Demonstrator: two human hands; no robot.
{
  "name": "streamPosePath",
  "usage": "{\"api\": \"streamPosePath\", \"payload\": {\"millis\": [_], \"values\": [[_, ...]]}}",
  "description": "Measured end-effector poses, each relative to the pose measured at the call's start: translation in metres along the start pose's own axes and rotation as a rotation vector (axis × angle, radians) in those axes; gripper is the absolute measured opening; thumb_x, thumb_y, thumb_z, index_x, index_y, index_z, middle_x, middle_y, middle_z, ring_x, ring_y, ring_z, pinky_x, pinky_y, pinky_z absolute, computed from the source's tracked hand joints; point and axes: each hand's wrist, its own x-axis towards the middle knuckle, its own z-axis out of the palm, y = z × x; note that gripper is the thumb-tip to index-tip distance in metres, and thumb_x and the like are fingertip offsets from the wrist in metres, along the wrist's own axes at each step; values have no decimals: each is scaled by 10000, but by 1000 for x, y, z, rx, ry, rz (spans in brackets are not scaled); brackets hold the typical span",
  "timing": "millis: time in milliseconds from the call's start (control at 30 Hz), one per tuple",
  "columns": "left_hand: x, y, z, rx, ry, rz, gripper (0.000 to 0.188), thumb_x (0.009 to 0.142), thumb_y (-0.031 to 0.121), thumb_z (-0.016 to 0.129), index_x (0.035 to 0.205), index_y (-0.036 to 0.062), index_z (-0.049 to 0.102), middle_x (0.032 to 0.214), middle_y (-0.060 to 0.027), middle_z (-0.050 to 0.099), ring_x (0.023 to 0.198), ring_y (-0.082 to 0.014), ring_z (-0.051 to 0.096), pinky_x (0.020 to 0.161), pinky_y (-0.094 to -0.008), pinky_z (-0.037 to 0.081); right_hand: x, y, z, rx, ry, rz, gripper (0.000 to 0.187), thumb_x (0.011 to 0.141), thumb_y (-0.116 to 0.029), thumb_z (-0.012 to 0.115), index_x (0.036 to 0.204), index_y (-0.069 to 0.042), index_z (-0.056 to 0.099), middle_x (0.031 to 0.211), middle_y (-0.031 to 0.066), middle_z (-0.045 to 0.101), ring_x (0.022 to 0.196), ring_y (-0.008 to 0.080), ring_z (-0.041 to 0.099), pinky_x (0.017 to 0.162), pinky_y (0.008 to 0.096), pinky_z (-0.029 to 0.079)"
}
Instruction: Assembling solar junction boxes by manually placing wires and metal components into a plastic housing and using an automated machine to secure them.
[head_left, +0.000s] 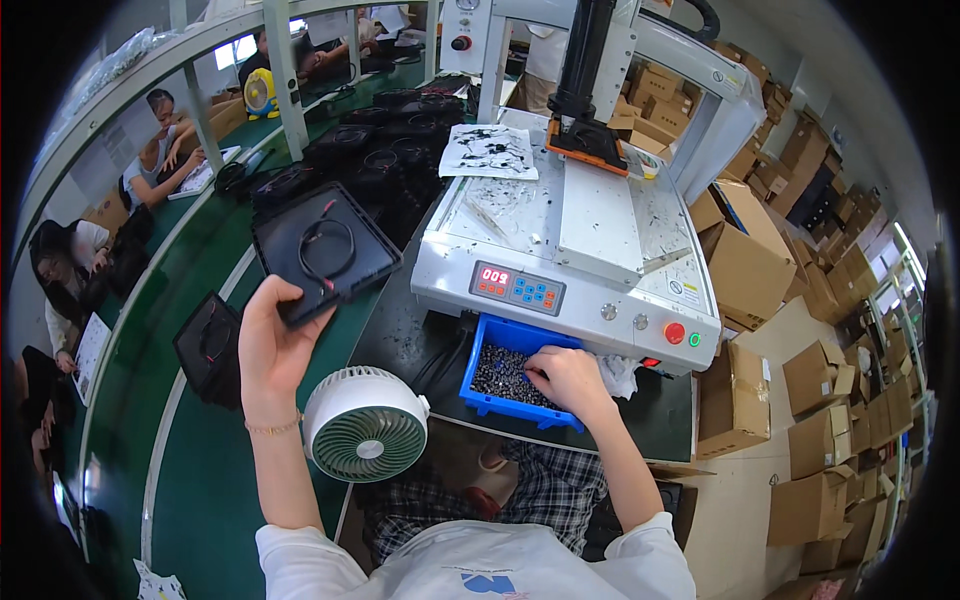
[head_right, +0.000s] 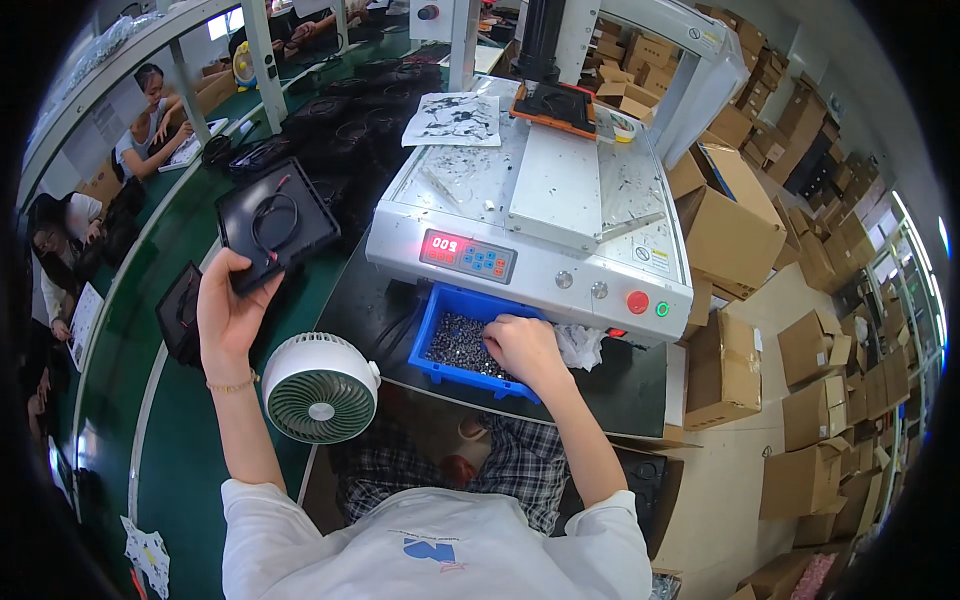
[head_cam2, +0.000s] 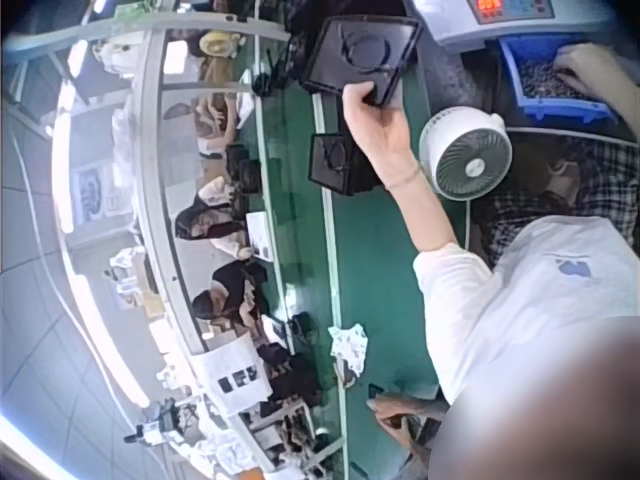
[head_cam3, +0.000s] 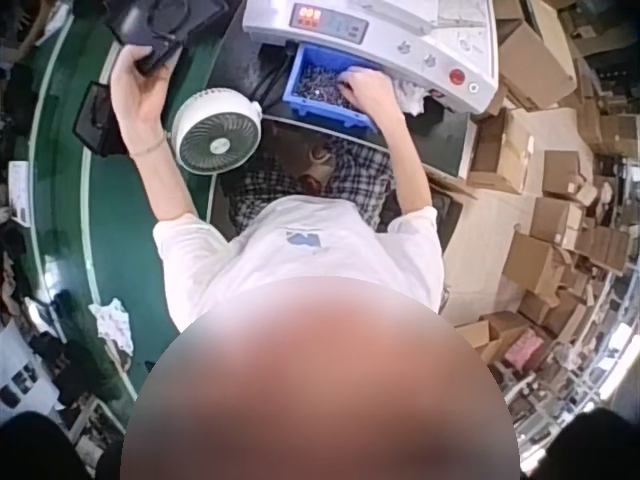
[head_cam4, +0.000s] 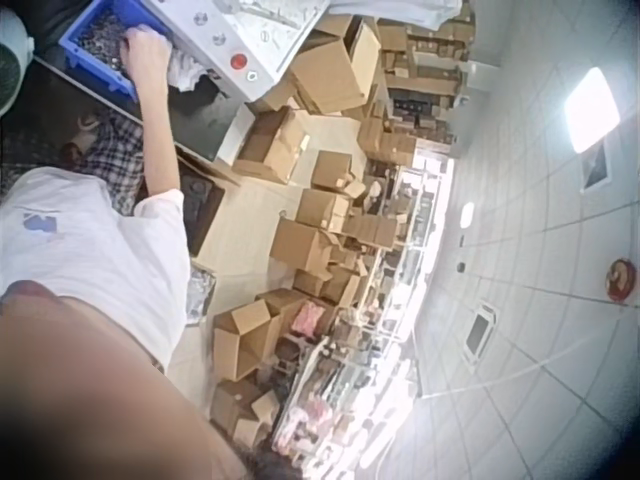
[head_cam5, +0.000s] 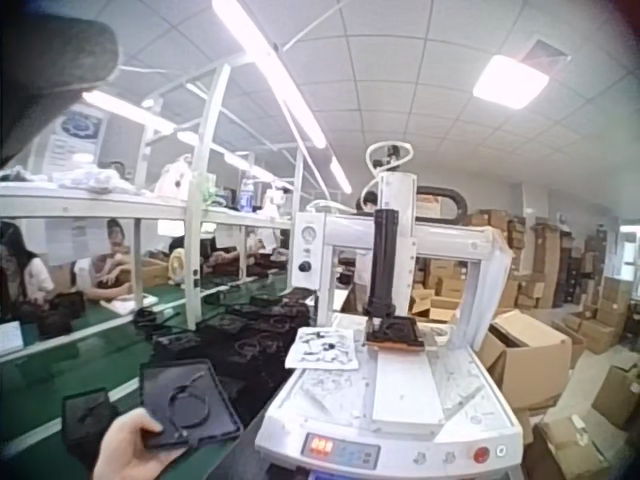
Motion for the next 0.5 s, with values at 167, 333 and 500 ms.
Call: {"api": "streamPosePath", "payload": {"millis": [167,333,500], "values": [[-23,-12,8,-31,137,-16,104,872,71,622,961,29,655,895,-77,699,812,-194,687,706,-332,566,3,2,11,-39,77,-35,112,801,-199,657,811,-99,706,781,58,663,691,260,665,632,391,545],[-44,-25,22,20,-9,18,331,824,-32,647,1147,-9,580,1046,-124,659,919,-218,670,807,-329,563,1,2,13,-30,70,-19,117,806,-204,649,801,-99,702,775,63,663,689,262,666,626,391,544],[-57,-32,34,136,-25,-2,355,834,-11,630,1183,-11,561,1045,-109,656,900,-201,674,786,-325,566,4,-2,7,-42,2,28,134,804,-216,637,798,-101,708,786,69,685,675,272,663,626,399,544]]}}
